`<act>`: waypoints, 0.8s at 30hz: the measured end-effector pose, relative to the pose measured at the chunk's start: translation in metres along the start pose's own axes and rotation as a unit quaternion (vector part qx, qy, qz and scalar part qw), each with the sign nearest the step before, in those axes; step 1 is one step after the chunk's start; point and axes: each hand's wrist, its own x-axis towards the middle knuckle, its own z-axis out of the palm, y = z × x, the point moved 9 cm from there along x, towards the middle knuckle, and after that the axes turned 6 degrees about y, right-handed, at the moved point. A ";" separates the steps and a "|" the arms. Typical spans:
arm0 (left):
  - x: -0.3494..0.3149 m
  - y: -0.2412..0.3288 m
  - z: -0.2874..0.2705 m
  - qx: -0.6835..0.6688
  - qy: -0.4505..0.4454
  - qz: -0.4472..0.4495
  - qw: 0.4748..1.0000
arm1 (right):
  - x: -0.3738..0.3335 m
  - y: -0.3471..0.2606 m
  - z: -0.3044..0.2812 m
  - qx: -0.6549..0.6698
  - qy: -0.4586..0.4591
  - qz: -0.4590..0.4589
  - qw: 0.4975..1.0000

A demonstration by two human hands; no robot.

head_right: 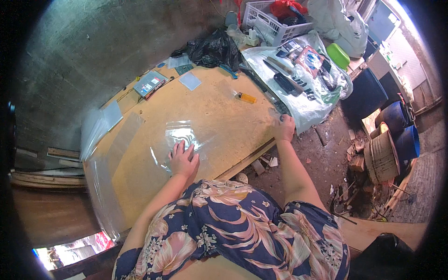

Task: The person repeatedly places small rectangular items into clear plastic pouches on a wooden table, folds the top edges, and sets the sealed pouches aside. The process is repeated multiple times with similar items.

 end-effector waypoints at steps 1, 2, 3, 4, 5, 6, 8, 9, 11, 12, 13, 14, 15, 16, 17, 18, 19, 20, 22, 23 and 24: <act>0.001 0.001 0.000 -0.008 0.001 0.002 1.000 | 0.006 0.014 -0.001 -0.021 0.001 0.021 1.000; 0.001 0.001 -0.001 -0.008 0.003 0.003 1.000 | 0.010 0.020 0.003 -0.022 -0.018 0.016 0.999; 0.000 0.000 -0.001 -0.002 0.002 0.002 1.000 | 0.012 0.024 0.006 -0.023 -0.029 0.011 0.999; 0.000 0.001 -0.002 -0.012 0.008 0.006 1.000 | 0.015 0.028 0.011 -0.031 -0.051 0.009 0.998; 0.000 0.001 -0.003 -0.016 0.010 0.009 1.000 | 0.016 0.030 0.014 -0.030 -0.060 0.010 0.998; 0.000 0.001 -0.004 -0.012 0.009 0.010 1.000 | 0.019 0.034 0.019 -0.039 -0.079 0.016 0.996; 0.000 0.000 -0.004 -0.018 0.004 0.006 1.000 | 0.023 0.035 0.021 -0.051 -0.076 0.007 0.996; 0.000 0.001 -0.004 -0.012 0.002 0.006 1.000 | 0.023 0.035 0.026 -0.053 -0.100 0.004 0.994; 0.000 0.000 -0.004 -0.017 -0.011 -0.001 1.000 | 0.025 0.030 0.026 -0.079 -0.103 -0.021 0.991; 0.000 0.000 -0.004 -0.018 -0.012 -0.001 1.000 | 0.026 0.029 0.025 -0.098 -0.111 -0.016 0.989; 0.000 0.001 -0.005 -0.012 -0.013 0.000 1.000 | 0.027 0.019 0.016 -0.077 -0.066 -0.028 0.994; 0.000 0.001 -0.005 -0.017 -0.015 -0.004 1.000 | 0.029 0.008 0.007 -0.053 -0.030 -0.035 0.998; 0.001 0.001 -0.006 -0.017 -0.013 -0.002 1.000 | 0.031 -0.003 -0.003 -0.034 0.002 -0.034 0.999; 0.000 0.001 -0.006 -0.017 -0.012 -0.002 1.000 | 0.027 -0.034 -0.010 0.022 0.023 -0.119 0.992; 0.000 0.002 -0.007 -0.011 -0.011 0.000 1.000 | 0.018 -0.066 -0.009 0.079 0.017 -0.181 0.980; -0.001 0.001 -0.007 -0.020 -0.012 -0.002 1.000 | 0.003 -0.097 -0.010 0.141 0.017 -0.234 0.962; -0.001 0.001 -0.007 -0.022 -0.010 -0.002 1.000 | -0.017 -0.126 0.002 0.180 -0.052 -0.262 0.947; -0.001 0.001 -0.007 -0.023 -0.009 -0.001 1.000 | -0.046 -0.156 0.012 0.215 -0.123 -0.289 0.925; 0.000 0.002 -0.009 -0.020 0.004 0.009 1.000 | -0.107 -0.201 0.033 0.230 -0.250 -0.310 0.888; 0.000 0.003 -0.010 -0.011 0.007 0.014 1.000 | -0.134 -0.219 0.037 0.226 -0.290 -0.345 0.864; 0.000 0.003 -0.011 -0.017 0.008 0.013 1.000 | -0.144 -0.227 0.050 0.201 -0.327 -0.325 0.864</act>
